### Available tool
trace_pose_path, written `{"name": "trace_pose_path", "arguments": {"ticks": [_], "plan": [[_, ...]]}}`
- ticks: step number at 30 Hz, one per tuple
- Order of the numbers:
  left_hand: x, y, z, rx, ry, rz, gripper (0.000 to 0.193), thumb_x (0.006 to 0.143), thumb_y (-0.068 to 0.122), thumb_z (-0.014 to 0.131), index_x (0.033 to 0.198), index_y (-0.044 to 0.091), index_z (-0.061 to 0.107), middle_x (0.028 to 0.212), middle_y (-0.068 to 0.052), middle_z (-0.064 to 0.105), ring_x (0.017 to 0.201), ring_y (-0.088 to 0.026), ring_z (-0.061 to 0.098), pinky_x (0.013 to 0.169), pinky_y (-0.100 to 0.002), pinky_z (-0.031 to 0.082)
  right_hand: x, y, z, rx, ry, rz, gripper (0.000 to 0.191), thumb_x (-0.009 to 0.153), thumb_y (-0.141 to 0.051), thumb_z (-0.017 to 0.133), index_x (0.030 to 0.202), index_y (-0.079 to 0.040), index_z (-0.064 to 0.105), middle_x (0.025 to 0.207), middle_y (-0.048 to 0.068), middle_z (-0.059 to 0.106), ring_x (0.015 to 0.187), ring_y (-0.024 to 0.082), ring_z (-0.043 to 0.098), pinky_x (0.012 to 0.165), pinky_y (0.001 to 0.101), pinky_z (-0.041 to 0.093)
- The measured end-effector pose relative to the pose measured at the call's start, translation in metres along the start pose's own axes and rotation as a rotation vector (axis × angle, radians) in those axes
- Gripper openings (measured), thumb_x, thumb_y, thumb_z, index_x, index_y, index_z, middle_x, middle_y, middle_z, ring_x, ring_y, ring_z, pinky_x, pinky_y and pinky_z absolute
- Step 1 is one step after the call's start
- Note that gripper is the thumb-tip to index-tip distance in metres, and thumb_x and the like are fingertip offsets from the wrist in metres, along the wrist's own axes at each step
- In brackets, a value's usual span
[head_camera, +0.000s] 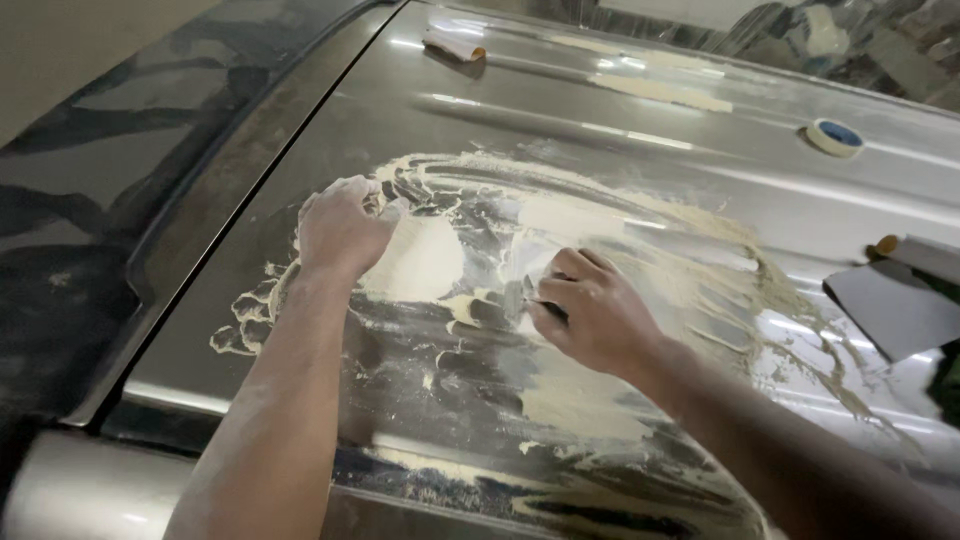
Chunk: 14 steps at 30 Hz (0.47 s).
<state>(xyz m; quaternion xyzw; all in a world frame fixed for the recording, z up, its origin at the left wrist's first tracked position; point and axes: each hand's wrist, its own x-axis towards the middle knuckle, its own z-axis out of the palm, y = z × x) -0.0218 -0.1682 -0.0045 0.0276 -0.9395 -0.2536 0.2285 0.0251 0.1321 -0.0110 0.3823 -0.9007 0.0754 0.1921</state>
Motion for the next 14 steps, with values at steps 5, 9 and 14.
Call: {"name": "trace_pose_path", "arguments": {"ticks": [5, 9, 14], "plan": [[-0.008, 0.015, -0.016, -0.134, 0.078, 0.004, 0.05, 0.087, 0.039, 0.071, 0.127, 0.008, 0.069, 0.142, -0.017, 0.059, 0.131, -0.034, 0.053, 0.111, -0.044, 0.038, -0.006, 0.014, -0.05, 0.261, -0.561, 0.514, 0.028, 0.094, -0.04, 0.064, 0.098, -0.014, 0.074, 0.088, 0.004, 0.074, 0.071, 0.019, 0.068, 0.066, 0.0375, 0.06], [-0.012, 0.019, -0.005, -0.077, 0.226, 0.291, 0.05, 0.096, 0.038, 0.068, 0.13, 0.001, 0.065, 0.149, -0.023, 0.054, 0.144, -0.037, 0.046, 0.124, -0.045, 0.032, -0.066, 0.045, -0.087, 0.458, -0.299, 0.556, 0.029, 0.097, -0.035, 0.06, 0.103, -0.017, 0.081, 0.091, 0.001, 0.081, 0.065, 0.018, 0.068, 0.06, 0.0372, 0.058], [-0.089, -0.017, 0.069, 0.208, 0.077, 0.707, 0.069, 0.096, 0.031, 0.062, 0.156, 0.003, 0.045, 0.165, -0.021, 0.041, 0.157, -0.032, 0.033, 0.13, -0.043, 0.024, -0.17, 0.111, -0.092, 1.067, 0.252, 1.378, 0.046, 0.097, -0.047, 0.057, 0.128, -0.015, 0.069, 0.106, 0.023, 0.069, 0.074, 0.034, 0.066, 0.063, 0.0552, 0.055]]}}
